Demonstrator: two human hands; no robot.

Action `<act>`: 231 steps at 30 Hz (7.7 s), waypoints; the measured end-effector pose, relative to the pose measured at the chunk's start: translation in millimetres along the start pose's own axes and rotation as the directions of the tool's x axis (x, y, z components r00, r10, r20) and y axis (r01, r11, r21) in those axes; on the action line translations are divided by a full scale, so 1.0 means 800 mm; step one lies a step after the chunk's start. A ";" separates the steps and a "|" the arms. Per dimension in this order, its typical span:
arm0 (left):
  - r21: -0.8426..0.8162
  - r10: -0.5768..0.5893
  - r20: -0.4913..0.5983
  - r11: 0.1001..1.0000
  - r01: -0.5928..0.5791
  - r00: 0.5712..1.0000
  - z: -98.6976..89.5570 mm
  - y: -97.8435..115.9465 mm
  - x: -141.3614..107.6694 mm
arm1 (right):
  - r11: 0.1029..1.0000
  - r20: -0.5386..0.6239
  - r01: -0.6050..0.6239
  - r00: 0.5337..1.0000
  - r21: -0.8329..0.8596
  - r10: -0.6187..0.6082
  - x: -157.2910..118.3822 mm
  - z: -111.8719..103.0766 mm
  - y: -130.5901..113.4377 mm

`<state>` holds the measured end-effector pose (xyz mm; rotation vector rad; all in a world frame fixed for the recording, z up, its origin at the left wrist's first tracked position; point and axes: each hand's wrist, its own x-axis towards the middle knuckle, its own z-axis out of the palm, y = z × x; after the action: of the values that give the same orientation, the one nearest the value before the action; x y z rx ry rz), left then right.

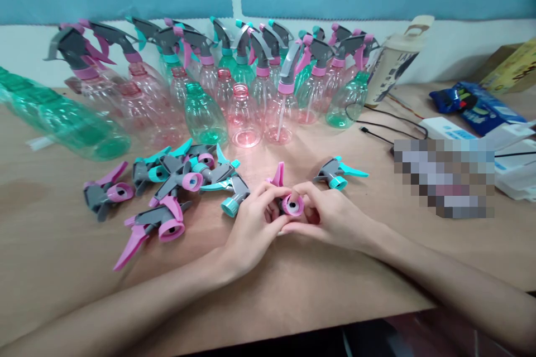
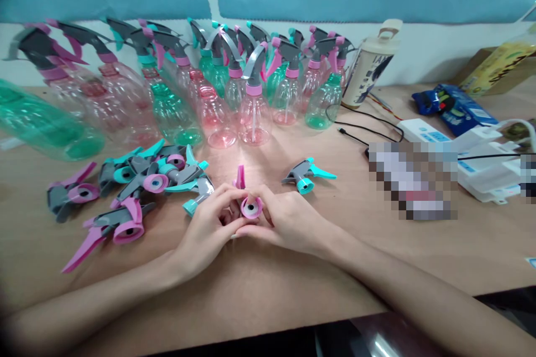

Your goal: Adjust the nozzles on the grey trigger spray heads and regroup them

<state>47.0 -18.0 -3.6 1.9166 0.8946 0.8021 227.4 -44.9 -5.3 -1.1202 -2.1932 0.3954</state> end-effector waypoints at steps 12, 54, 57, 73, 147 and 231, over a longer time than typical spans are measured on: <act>-0.008 0.014 0.034 1.000 -0.014 0.999 -0.001 0.003 0.001 | 0.999 0.074 0.038 0.997 -0.003 -0.038 0.002 -0.011 0.003; 0.104 0.062 -0.013 0.993 -0.061 0.998 -0.001 0.003 -0.004 | 0.547 0.370 -0.556 0.829 0.626 0.420 0.010 -0.045 -0.004; 0.087 0.044 -0.053 0.995 -0.039 0.998 -0.001 0.005 -0.004 | 0.590 0.275 -0.516 0.848 0.621 0.452 0.011 -0.055 0.000; 0.057 0.015 -0.027 0.998 -0.014 1.000 -0.001 0.006 -0.002 | 0.532 0.282 -0.514 0.843 0.673 0.457 0.018 -0.049 -0.001; 0.094 0.116 0.076 0.988 -0.123 0.990 -0.001 0.001 -0.003 | 1.000 0.025 0.017 1.000 0.011 -0.017 0.003 -0.047 -0.003; 0.039 0.100 0.045 0.994 -0.102 0.994 0.000 0.000 -0.004 | 0.995 0.106 0.030 0.994 -0.099 -0.019 0.004 -0.059 -0.007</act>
<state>45.3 -20.6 -3.8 2.0207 0.7991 0.8040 253.7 -46.8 34.7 -1.1481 -2.3392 0.3443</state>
